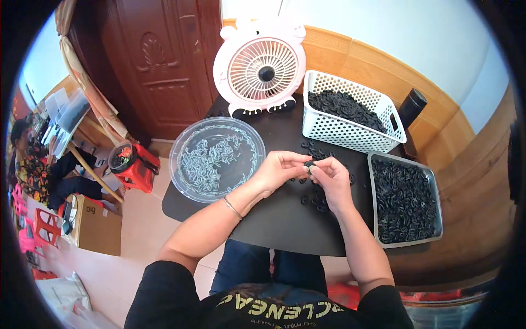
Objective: The person sits at a table and repeatedly picks up small black plastic rings and silver metal pins. They insert the pins into the rings and place the assembled units into a clear plastic bowl. The process is repetitive and continues throughout the clip.
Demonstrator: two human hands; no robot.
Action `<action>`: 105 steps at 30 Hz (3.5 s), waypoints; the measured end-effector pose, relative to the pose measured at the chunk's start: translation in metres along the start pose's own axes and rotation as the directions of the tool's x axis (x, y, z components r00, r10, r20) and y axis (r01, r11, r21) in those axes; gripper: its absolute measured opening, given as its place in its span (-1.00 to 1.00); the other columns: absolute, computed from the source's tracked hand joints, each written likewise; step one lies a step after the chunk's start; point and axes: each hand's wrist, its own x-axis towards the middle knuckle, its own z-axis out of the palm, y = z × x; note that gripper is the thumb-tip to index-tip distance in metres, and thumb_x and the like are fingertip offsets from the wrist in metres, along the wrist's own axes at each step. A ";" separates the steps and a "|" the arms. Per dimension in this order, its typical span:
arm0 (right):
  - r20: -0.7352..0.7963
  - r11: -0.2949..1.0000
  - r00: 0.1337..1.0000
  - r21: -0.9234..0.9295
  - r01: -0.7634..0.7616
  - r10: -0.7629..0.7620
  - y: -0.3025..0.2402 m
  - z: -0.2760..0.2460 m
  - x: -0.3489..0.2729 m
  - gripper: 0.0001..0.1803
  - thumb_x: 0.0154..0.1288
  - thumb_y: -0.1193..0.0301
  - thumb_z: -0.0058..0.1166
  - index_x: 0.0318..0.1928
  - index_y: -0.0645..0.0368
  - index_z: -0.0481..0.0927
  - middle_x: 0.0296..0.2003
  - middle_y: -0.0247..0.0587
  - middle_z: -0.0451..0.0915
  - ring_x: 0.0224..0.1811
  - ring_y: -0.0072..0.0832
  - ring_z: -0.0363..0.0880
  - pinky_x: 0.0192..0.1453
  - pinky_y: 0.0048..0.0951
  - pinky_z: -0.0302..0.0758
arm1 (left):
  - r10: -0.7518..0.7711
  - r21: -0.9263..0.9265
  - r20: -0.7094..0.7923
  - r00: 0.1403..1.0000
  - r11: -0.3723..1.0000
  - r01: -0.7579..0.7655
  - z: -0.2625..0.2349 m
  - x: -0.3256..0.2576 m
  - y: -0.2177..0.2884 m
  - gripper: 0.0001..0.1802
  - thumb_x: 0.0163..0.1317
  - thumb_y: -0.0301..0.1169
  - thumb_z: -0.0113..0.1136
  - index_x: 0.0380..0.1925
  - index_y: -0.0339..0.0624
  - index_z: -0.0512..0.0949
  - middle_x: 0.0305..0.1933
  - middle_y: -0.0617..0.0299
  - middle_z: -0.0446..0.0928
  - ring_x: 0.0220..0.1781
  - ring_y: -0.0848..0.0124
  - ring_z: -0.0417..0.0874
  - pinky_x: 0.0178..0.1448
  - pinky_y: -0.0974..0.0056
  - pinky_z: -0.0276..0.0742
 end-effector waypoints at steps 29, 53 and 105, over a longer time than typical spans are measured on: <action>0.133 0.928 0.977 -0.314 0.201 -0.166 0.003 0.001 0.002 -0.66 -0.03 0.61 0.18 -0.15 0.16 0.54 -0.45 -0.45 0.43 -0.46 -0.78 0.40 -0.37 -0.73 0.40 | -0.126 -0.185 0.056 0.990 0.973 0.135 -0.008 -0.001 0.008 -0.54 0.07 -0.58 0.11 0.01 -0.27 0.28 -0.43 0.26 0.49 -0.40 0.55 0.49 -0.33 0.51 0.41; 0.055 0.914 0.976 -0.342 0.219 -0.213 -0.003 0.000 0.001 -0.75 -0.05 0.60 0.22 -0.28 0.23 0.54 -0.55 -0.46 0.45 -0.52 -0.78 0.37 -0.41 -0.74 0.37 | 0.040 0.156 0.000 0.999 0.987 -0.040 -0.005 -0.006 0.014 -0.68 0.05 -0.52 0.18 -0.15 -0.28 0.41 -0.52 0.28 0.51 -0.51 0.60 0.49 -0.36 0.49 0.44; 0.362 0.744 0.918 -0.565 0.355 -0.163 -0.046 0.036 -0.016 -0.84 0.05 0.55 0.09 -0.29 0.27 0.57 -0.41 -0.26 0.55 -0.46 -0.64 0.50 -0.35 -0.66 0.41 | -0.763 0.586 -0.414 0.497 0.194 0.787 -0.080 -0.469 -0.201 -0.51 0.13 -0.10 -0.04 -0.02 -0.17 0.39 -0.08 -0.05 0.47 -0.05 0.13 0.50 0.01 0.10 0.40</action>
